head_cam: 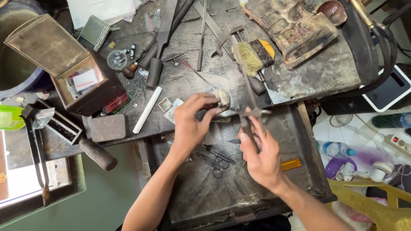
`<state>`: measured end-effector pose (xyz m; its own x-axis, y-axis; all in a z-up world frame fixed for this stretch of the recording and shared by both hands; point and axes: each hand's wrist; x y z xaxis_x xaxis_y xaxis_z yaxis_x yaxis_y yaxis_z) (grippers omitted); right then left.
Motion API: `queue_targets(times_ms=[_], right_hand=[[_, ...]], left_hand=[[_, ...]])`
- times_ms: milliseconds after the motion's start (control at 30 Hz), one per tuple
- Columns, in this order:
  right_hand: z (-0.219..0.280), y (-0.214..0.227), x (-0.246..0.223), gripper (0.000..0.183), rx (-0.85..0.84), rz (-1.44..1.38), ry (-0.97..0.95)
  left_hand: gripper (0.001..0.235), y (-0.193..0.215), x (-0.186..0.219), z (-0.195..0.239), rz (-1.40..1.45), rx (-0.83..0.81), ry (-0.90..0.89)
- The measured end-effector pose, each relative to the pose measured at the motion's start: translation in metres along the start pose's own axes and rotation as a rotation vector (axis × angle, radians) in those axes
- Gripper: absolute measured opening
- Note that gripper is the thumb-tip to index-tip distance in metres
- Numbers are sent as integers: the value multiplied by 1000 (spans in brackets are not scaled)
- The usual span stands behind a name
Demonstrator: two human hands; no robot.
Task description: The person holds a small metal ring on a bench pin and uses a metal file to smooth its surface. The person repeatedly files the ring, occasionally lifting it to inspect the progress, and continues filing until the end of the clip.
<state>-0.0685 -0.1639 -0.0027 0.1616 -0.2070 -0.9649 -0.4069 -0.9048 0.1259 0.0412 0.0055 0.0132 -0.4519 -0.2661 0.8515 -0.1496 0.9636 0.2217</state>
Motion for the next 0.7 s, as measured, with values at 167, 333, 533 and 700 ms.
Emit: queue_targets(times_ms=[167, 333, 533, 700], right_hand=[[23, -5, 7, 34, 117, 209, 70], [29, -14, 6, 35, 164, 364, 76], [32, -15, 10, 36, 155, 270, -15], [29, -14, 10, 37, 127, 269, -25]], left_hand=[[13, -4, -2, 4, -43, 13, 33], [5, -5, -4, 7, -40, 3, 21], [3, -10, -5, 11, -90, 52, 53], [4, -16, -6, 18, -84, 105, -53]])
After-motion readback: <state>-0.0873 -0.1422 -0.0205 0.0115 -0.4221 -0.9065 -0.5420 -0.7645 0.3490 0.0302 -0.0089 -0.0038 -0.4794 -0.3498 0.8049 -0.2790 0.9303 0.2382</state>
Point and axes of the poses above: each hand's wrist, its own z-axis away from the middle knuckle, its own y-axis out of the back of the hand, x = y × z, and after that the axes turned 14 degrees about x, right-handed
